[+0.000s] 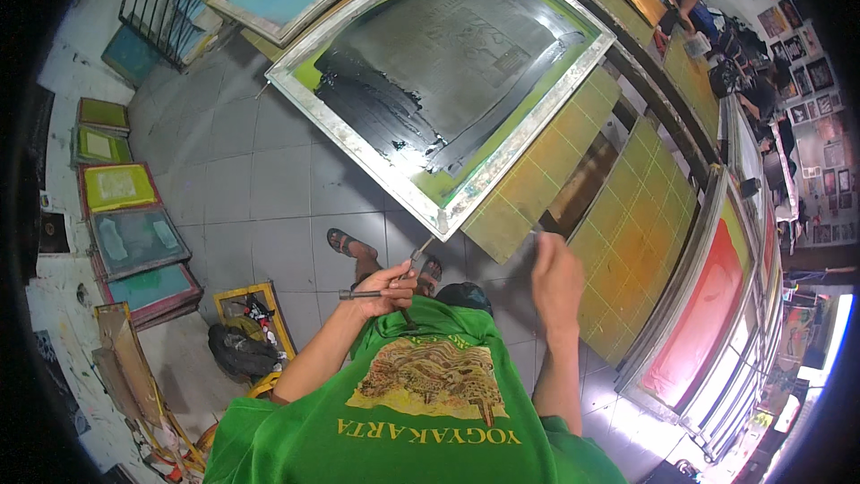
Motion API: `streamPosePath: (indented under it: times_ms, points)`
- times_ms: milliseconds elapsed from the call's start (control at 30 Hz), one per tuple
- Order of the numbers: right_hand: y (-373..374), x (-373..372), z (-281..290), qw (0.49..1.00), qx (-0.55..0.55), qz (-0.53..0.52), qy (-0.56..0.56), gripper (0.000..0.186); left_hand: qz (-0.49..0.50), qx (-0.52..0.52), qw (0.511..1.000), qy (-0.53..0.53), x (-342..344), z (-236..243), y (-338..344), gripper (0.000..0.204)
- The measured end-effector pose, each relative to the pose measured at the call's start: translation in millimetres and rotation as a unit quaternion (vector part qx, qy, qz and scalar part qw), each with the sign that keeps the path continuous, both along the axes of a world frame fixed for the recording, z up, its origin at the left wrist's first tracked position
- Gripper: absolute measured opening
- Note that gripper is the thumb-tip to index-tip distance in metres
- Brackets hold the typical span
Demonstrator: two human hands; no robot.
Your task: The person adjusts and secures multiple screen printing frames on a press using a wrench. They move between frames, tighten clamps, and reposition frames to prepare them for printing.
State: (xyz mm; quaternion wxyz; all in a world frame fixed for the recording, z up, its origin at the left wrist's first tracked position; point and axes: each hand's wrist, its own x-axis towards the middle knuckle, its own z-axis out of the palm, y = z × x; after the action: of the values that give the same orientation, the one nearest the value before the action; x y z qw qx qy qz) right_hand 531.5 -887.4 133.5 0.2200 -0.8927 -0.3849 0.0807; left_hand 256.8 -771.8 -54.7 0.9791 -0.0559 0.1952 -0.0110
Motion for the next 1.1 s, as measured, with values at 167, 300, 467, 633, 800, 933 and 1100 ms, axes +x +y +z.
streamPosePath:
  times_ms: [167, 300, 467, 633, 800, 933, 1100]
  points:
    - [-95, 73, -80, 0.964, -0.072, -0.199, -0.161, 0.029, -0.074, 0.223, 0.955, 0.178, 3, 28, 13, 0.034]
    - [-109, 83, -111, 0.954, -0.048, -0.214, -0.206, 0.026, -0.204, 0.456, 0.856, 0.131, 7, 56, 61, 0.042]
    - [-75, 31, -79, 0.957, 0.068, -0.151, -0.240, 0.023, -0.319, 0.552, 0.765, 0.094, 13, 69, 90, 0.047]
    - [-47, -73, -76, 0.938, 0.011, 0.089, 0.334, 0.039, -0.365, 0.548, 0.752, 0.046, 20, 46, 101, 0.047]
    - [-24, -126, -184, 0.670, 0.037, 0.142, 0.728, 0.057, -0.321, 0.726, 0.609, 0.007, 15, -12, 96, 0.049]
    - [-9, -150, -179, 0.645, 0.119, 0.088, 0.750, 0.059, -0.333, 0.714, 0.617, 0.007, 14, 31, 94, 0.050]
    - [7, -197, -206, 0.670, 0.203, 0.023, 0.714, 0.051, -0.382, 0.583, 0.716, -0.036, 13, 9, 99, 0.052]
